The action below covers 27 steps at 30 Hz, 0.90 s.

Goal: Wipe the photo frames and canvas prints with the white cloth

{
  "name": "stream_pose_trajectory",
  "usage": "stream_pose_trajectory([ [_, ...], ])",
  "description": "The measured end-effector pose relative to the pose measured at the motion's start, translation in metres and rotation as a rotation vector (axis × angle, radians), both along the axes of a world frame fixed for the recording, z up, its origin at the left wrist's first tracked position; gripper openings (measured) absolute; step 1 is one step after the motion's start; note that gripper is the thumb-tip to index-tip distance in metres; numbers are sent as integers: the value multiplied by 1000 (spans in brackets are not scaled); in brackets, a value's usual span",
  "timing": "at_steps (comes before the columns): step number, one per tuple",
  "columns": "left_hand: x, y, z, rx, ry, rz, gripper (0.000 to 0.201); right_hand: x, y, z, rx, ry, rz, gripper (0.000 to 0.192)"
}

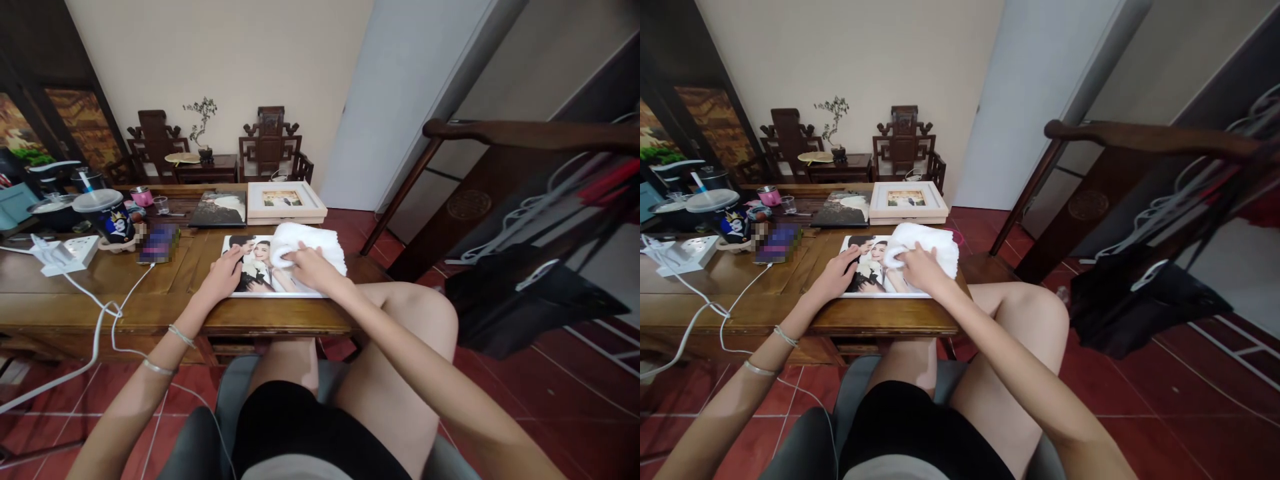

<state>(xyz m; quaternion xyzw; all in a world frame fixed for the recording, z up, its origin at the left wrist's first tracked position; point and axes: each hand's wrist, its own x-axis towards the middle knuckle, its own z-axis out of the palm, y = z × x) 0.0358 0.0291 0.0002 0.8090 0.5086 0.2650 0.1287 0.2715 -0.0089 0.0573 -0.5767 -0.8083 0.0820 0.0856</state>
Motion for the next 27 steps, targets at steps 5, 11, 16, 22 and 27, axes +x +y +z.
stream_pose_trajectory([
  [5, -3, -2, 8, 109, -238, -14, 55, -63, -2, 4, 24, -91, 84, 54],
  [11, -12, -6, 16, 204, -349, 16, 65, -68, -32, -2, 90, -84, 489, 61],
  [16, -11, -6, 9, 192, -210, -45, 61, -22, -61, -2, 69, 31, 546, 60],
  [22, -8, -5, 5, 124, -69, -97, 48, 28, -33, -7, 31, 161, 356, 60],
  [27, -10, -5, 6, 111, -46, -96, 46, 27, 28, -9, 29, 390, 158, 57],
])
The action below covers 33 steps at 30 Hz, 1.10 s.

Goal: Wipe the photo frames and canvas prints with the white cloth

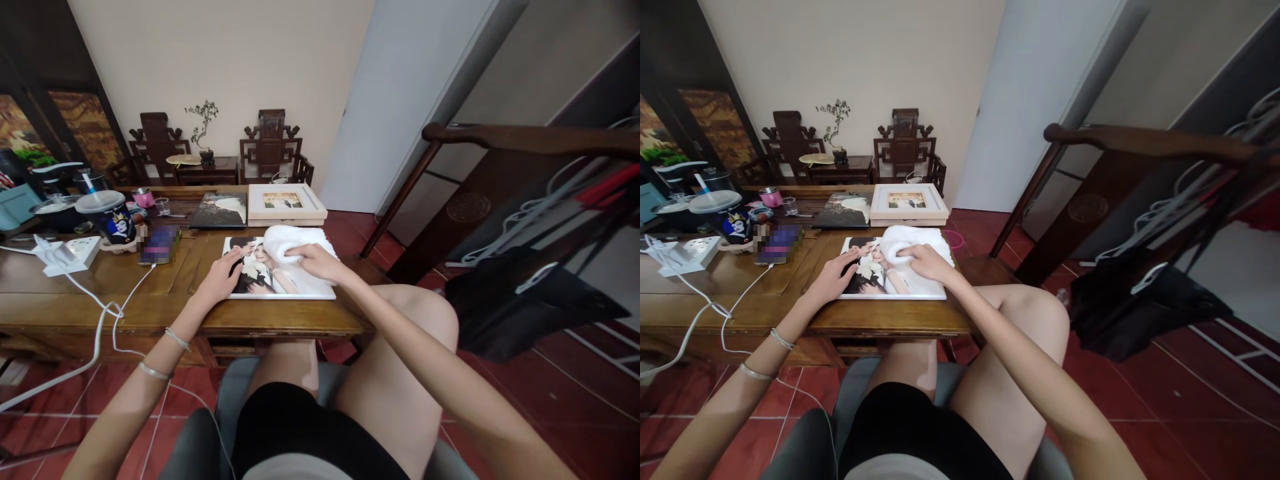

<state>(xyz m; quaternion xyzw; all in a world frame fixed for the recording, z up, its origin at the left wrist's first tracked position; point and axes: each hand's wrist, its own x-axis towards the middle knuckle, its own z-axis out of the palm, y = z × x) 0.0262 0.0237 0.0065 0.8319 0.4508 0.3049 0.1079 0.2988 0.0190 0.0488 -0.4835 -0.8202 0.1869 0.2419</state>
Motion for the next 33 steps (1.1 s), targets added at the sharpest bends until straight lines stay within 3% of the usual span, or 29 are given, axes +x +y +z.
stream_pose_trajectory([
  [3, -2, 2, -1, -32, -20, 3, 46, -30, 25, 10, -64, 107, -15, 47],
  [7, -4, 5, -1, -62, -43, 13, 46, -84, 43, 27, -251, 148, 69, 34],
  [12, -2, 5, 0, -23, -56, 2, 43, -114, 50, 30, -145, 69, 127, 32],
  [17, -2, 3, -2, -26, -64, -12, 43, -74, 44, 18, -250, 138, 65, 41],
  [22, -5, 5, -3, -73, -78, -9, 45, -8, 42, 8, -42, 35, -84, 53],
  [25, -5, 7, -3, -92, -88, -12, 45, 18, 33, 0, 52, -94, -97, 55],
  [29, -4, 8, -5, -85, -89, 13, 48, 26, -8, -9, 129, -288, -13, 58],
  [33, 0, 5, -6, -62, -55, 25, 50, 25, -69, -6, 114, -320, 96, 62],
])
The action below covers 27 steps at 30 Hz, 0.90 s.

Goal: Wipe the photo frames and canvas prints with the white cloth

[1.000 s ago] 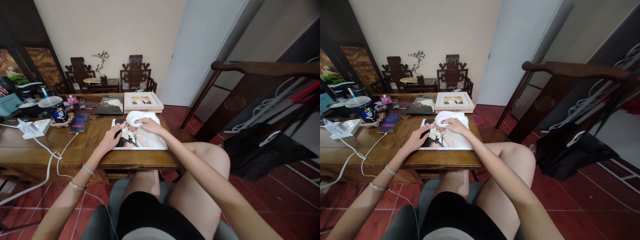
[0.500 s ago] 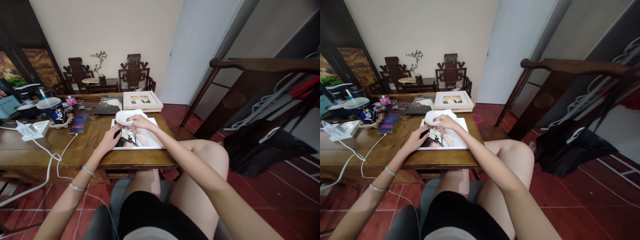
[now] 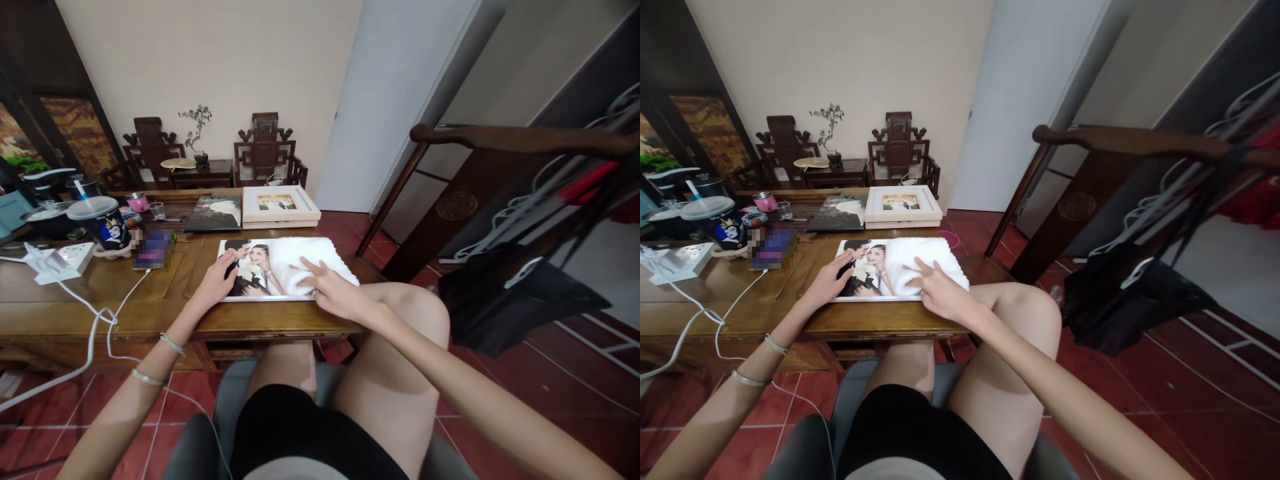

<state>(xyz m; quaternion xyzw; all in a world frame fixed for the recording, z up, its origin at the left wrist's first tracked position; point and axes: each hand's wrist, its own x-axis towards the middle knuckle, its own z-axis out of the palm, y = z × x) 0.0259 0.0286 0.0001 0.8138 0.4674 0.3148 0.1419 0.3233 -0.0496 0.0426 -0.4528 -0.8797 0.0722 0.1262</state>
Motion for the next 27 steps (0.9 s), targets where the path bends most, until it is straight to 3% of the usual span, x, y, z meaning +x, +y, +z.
stream_pose_trajectory([
  [3, 2, -2, 0, 1, 20, 4, 51, 2, -30, 5, -43, 14, 68, 63],
  [6, 3, -1, -1, 5, 17, -1, 49, 2, -31, 5, -47, 37, 76, 63],
  [9, 2, 0, -2, 3, 14, -14, 48, -1, -6, 3, -26, 24, 32, 60],
  [16, 1, 0, -1, -7, 19, -2, 50, -15, 88, -1, 24, -7, -83, 61],
  [20, 1, 0, 0, 2, 24, -4, 49, -16, 113, 1, 55, -10, -96, 60],
  [23, 0, 1, -1, 0, 11, -2, 49, -14, 101, 2, 58, -22, -21, 60],
  [27, 1, 2, -2, -9, -22, 3, 49, -10, 46, 5, 34, -65, 37, 62],
])
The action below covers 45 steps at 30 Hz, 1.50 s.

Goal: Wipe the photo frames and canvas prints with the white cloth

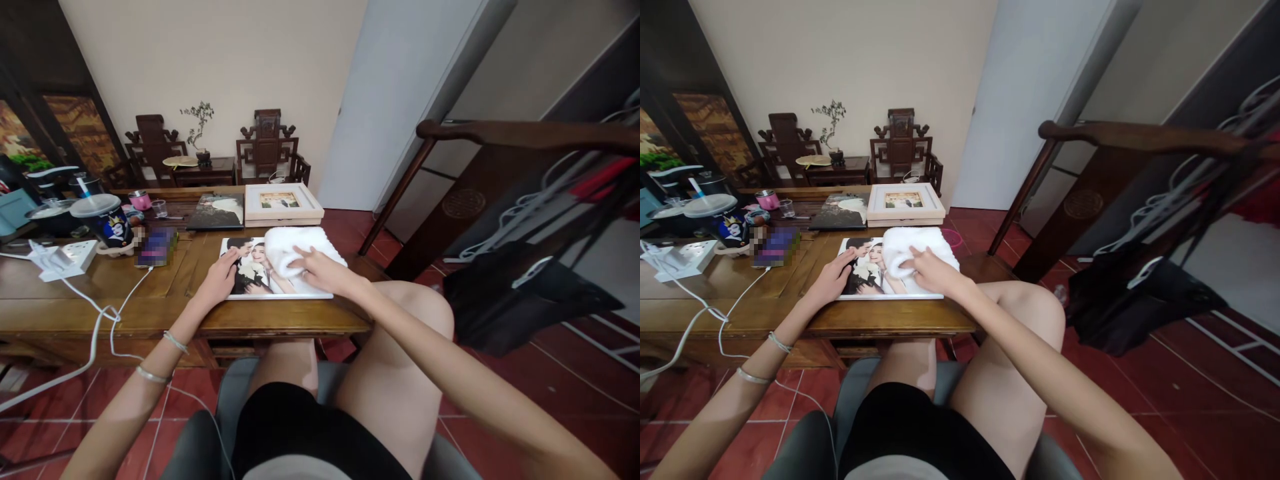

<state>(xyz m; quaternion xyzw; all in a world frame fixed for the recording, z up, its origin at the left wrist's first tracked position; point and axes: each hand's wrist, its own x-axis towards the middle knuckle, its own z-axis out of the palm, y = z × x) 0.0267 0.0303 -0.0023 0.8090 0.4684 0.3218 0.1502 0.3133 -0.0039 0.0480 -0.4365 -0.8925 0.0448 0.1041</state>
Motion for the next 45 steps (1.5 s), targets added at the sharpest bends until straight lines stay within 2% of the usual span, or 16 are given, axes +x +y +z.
stream_pose_trajectory([
  [4, 1, -1, 0, 7, 5, -11, 48, 2, -64, 8, -73, 2, 52, 60],
  [6, 2, -2, 1, 9, 11, -11, 49, 3, -82, 12, -106, 4, 72, 61],
  [8, 2, -3, 1, 11, 15, -7, 49, 4, -86, 13, -117, 13, 79, 61],
  [12, 1, -2, 0, 23, 17, -21, 49, 5, -56, 8, -93, 47, 96, 62],
  [20, -2, 0, -1, 14, 39, -5, 49, -9, 56, 3, 32, 96, 40, 59],
  [23, -1, -1, 0, 13, 54, -7, 49, -14, 71, 3, 33, 109, 22, 58],
  [25, 0, -1, 1, 10, 67, 0, 49, -14, 66, 1, 30, 103, 24, 59],
  [27, 0, -1, 0, 7, 68, 13, 49, -11, 49, -3, 35, 88, 28, 60],
  [30, 1, -1, -1, 8, 63, 21, 48, -4, 7, -6, 27, 63, 54, 60],
  [34, 1, -1, -2, 9, 63, 24, 49, 4, -54, 2, -51, 67, 98, 62],
  [37, 1, -1, -2, 19, 56, 12, 49, 8, -80, 9, -99, 69, 112, 61],
  [40, 1, -2, -1, 25, 74, 5, 50, 11, -76, 8, -112, 66, 127, 61],
  [45, 1, -3, 2, 15, 89, 5, 50, 8, -16, -1, -42, 107, 124, 60],
])
